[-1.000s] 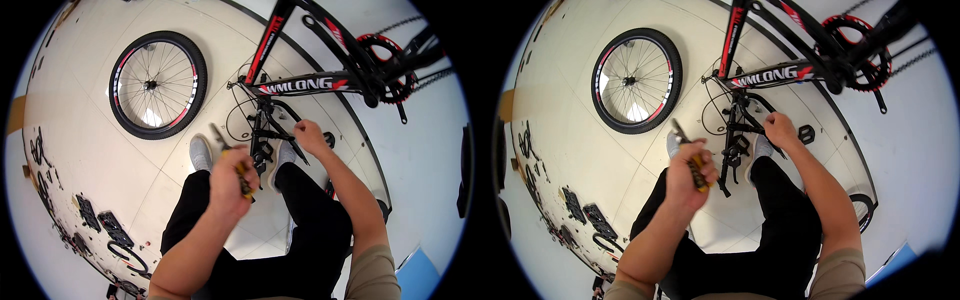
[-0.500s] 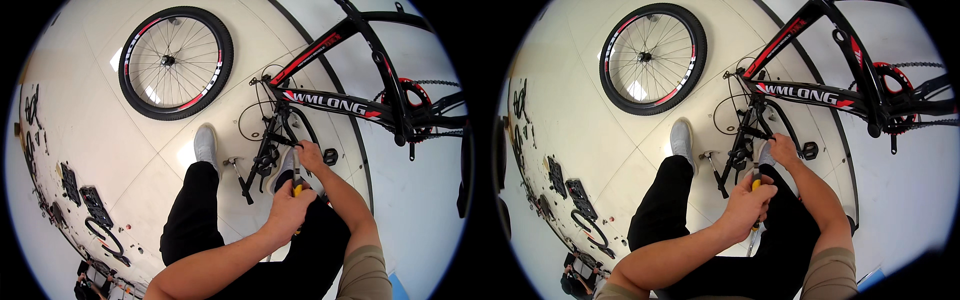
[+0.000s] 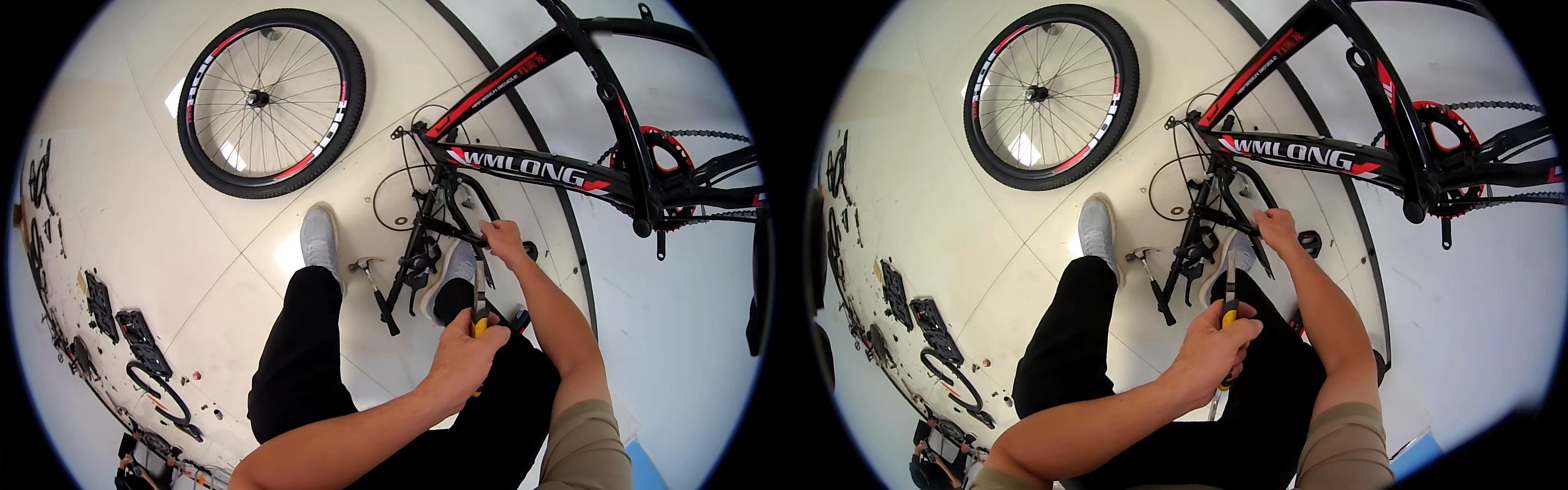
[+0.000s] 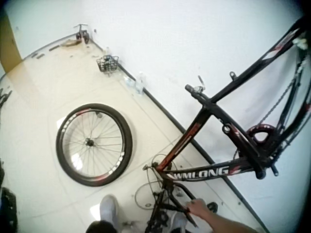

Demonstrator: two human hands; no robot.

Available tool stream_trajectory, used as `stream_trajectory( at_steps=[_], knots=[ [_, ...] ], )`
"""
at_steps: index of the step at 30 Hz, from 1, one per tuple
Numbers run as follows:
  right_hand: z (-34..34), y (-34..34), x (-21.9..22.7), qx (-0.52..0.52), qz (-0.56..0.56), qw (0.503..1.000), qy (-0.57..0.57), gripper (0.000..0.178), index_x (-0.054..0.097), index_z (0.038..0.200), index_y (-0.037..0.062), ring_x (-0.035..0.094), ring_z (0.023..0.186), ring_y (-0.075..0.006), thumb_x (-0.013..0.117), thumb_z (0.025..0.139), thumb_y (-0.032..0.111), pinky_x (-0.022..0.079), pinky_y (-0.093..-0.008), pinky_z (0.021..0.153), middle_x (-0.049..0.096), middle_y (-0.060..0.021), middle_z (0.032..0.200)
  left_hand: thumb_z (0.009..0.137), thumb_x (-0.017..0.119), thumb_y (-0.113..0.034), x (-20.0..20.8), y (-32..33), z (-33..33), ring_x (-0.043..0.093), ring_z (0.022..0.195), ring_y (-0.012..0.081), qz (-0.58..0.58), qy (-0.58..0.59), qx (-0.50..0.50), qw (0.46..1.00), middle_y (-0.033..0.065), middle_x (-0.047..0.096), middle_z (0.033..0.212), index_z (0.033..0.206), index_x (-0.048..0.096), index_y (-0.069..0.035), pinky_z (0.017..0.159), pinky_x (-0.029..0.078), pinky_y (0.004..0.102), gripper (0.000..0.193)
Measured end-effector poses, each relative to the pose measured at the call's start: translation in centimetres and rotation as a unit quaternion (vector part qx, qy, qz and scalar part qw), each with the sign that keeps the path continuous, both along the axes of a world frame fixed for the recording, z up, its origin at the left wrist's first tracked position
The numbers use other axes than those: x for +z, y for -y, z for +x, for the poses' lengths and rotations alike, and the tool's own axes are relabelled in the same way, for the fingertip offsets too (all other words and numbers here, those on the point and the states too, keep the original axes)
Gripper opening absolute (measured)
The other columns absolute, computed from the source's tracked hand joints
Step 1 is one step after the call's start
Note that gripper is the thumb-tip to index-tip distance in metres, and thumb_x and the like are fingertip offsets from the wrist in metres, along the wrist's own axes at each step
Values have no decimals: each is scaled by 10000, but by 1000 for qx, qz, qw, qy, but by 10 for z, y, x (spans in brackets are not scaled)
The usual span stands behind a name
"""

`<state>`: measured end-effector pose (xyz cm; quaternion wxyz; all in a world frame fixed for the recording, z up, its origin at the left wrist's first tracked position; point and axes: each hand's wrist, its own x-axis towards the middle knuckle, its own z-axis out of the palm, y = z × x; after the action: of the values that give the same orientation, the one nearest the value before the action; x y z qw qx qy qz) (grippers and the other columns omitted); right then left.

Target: The person assembles a bicycle by attaching the front fork to the frame and routing the chain through the rear derailleur. They use pliers and a screwdriver to secure components and adjust the chain tension.

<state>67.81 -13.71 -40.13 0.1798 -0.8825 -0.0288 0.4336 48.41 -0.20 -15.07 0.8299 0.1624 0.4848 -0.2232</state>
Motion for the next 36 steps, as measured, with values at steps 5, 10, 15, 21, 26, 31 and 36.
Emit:
stream_trajectory(
  at_steps=[5,10,15,21,26,31,36],
  knots=[
    [21,18,-53,182,35,976,111,345,733,944,-11,671,904,-389,637,819,295,520,-422,846,696,-239,928,881,647,-137,4,-8,-1,404,542,65,-33,-2,-8,999,-20,452,704,1117,516,-55,495,333,242,281],
    [35,-20,-62,-97,17,991,-90,374,663,1190,13,614,691,-204,631,888,232,538,-367,631,653,-75,849,895,656,-150,4,-8,-3,420,552,61,-41,-22,4,999,-17,471,728,1136,515,-58,502,348,232,294],
    [33,-34,-80,-79,39,992,-91,329,678,1093,-15,591,658,-207,650,865,222,509,-365,575,645,-90,870,900,660,-160,2,-6,-1,417,552,61,-40,-25,-32,998,-15,471,734,1159,509,-47,490,347,228,320],
    [31,-49,-70,-85,21,985,-149,287,679,1044,-2,659,788,-214,636,880,230,524,-356,650,674,-102,944,903,647,-181,2,-7,-4,408,545,62,-17,-21,-33,999,-19,459,731,1157,506,-45,476,331,233,321],
    [37,-60,-51,44,73,991,101,206,705,948,2,678,762,-270,599,838,140,528,-384,675,706,-143,835,900,640,-194,5,-7,0,410,547,66,-18,-9,-24,1000,-19,459,736,1153,505,-47,473,337,240,322],
    [-22,-101,-6,201,244,917,243,150,664,950,26,645,875,-375,574,857,102,520,-432,784,674,-178,935,901,638,-200,9,-10,-6,422,550,69,-2,-5,7,1000,-20,467,740,1152,508,-47,479,354,238,322],
    [-84,-116,-18,301,238,915,126,156,648,948,-7,618,931,-411,548,842,51,503,-452,844,654,-218,936,901,642,-198,10,-16,-11,444,556,67,46,7,63,997,-17,479,740,1159,503,-39,481,374,237,334]
  ],
)
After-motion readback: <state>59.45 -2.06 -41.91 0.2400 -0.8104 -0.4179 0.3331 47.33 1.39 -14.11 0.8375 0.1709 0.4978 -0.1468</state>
